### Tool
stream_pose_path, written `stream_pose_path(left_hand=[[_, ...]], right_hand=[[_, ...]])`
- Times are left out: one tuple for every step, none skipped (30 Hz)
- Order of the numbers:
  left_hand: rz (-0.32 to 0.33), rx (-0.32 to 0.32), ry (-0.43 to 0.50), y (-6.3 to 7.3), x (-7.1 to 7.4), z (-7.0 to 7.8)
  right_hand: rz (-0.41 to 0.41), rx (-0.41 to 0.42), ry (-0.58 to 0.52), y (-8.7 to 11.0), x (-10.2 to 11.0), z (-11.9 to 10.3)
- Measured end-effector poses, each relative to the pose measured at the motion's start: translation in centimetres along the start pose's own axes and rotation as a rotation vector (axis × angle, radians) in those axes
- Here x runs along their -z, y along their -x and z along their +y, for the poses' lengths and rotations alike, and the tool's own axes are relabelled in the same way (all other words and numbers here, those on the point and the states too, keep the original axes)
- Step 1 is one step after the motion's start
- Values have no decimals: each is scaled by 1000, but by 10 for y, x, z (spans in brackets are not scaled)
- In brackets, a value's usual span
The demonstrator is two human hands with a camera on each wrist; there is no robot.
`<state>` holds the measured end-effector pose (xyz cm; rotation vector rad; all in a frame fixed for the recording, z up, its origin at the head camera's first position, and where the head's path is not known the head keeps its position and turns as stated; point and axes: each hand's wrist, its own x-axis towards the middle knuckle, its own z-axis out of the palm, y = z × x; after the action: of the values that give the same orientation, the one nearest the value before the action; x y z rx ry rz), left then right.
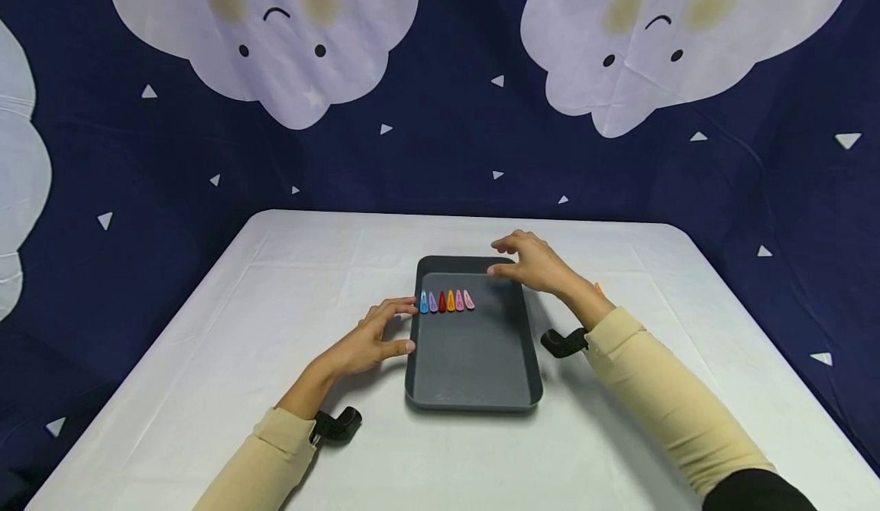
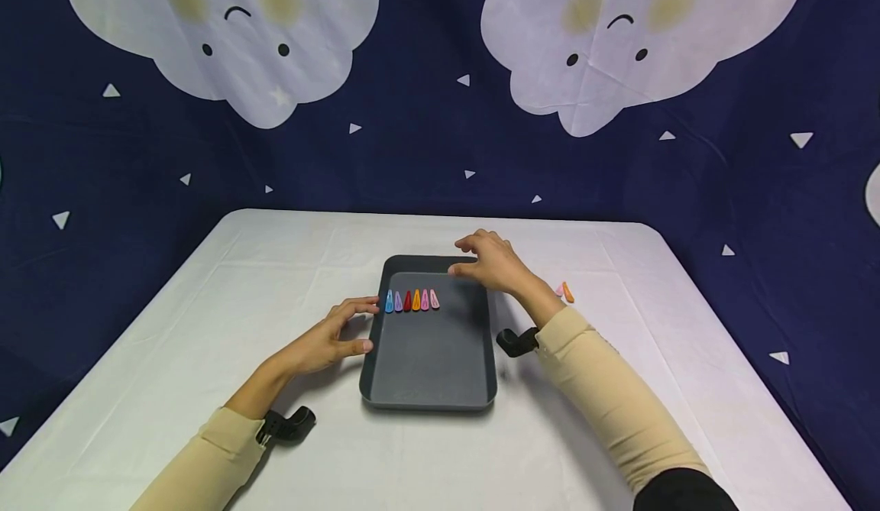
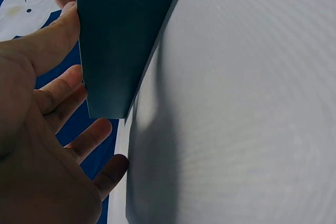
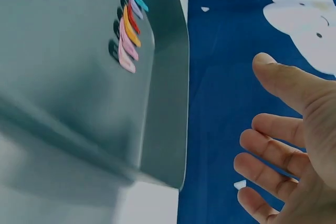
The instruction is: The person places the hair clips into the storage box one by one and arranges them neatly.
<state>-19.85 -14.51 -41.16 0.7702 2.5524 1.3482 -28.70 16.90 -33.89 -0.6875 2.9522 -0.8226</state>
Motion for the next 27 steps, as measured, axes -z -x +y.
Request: stream_pose_path(left_hand=[[-1, 1, 0, 0, 0, 0], [-2, 1, 0, 0, 0, 0], [-4, 2, 0, 0, 0, 0], [-5, 2, -1, 0, 0, 0], [-6, 3, -2, 0, 0, 0], [-8, 4, -3, 0, 0, 0], [-9, 4, -3, 0, 0, 0], [-10, 3, -3, 0, 0, 0], [-10, 3, -4, 0, 0, 1], [-10, 3, -4, 0, 0, 1], [-9, 3, -3, 0, 0, 1], [-9, 3, -3, 0, 0, 1], [-9, 3, -2, 0, 0, 1], [-9, 3, -2, 0, 0, 1], [-8, 2, -4, 0, 0, 1], [-8, 2, -4, 0, 0, 1], [-7, 1, -4, 0, 0, 2], [-5, -2, -6, 0, 0, 1], [-4, -4, -7, 0, 0, 1], [-3, -6, -7, 0, 0, 1], [-1, -8, -8, 0, 0, 1], [0, -9, -8, 0, 0, 2], [1, -9, -8, 0, -1, 1], [1, -10, -9, 0, -1, 1], [0, -9, -9, 0, -1, 1], [-1, -8, -9, 0, -1, 1], [-2, -7, -9, 0, -1, 1]], right_hand=[[1, -6, -11, 1, 2, 2], [5, -12, -21, 2, 3, 5], [8, -17, -31, 3, 5, 8], [12, -16, -36, 3, 6, 11], [17, -10, -35, 4, 7, 14], [21, -8, -34, 5, 9, 17], [25, -11, -37, 5, 10, 20], [27, -10, -37, 6, 12, 24], [27, -15, -40, 6, 13, 27], [25, -22, -45, 7, 14, 31], [24, -33, -48, 7, 15, 35], [23, -42, -50, 8, 15, 39], [23, -50, -56, 8, 16, 43], [21, -65, -67, 8, 16, 47], [20, -80, -73, 9, 16, 51], [22, -90, -74, 9, 16, 56], [25, -95, -71, 10, 17, 60], [27, -101, -70, 10, 17, 64], [24, -109, -74, 11, 17, 68], [22, -119, -73, 12, 17, 72], [19, -118, -64, 13, 17, 76], [18, -121, -60, 14, 17, 80], [18, -124, -59, 14, 17, 84], [15, -127, -59, 15, 17, 87], [12, -128, -59, 16, 17, 91], [13, -128, -58, 17, 17, 94], [14, -129, -60, 17, 17, 97]])
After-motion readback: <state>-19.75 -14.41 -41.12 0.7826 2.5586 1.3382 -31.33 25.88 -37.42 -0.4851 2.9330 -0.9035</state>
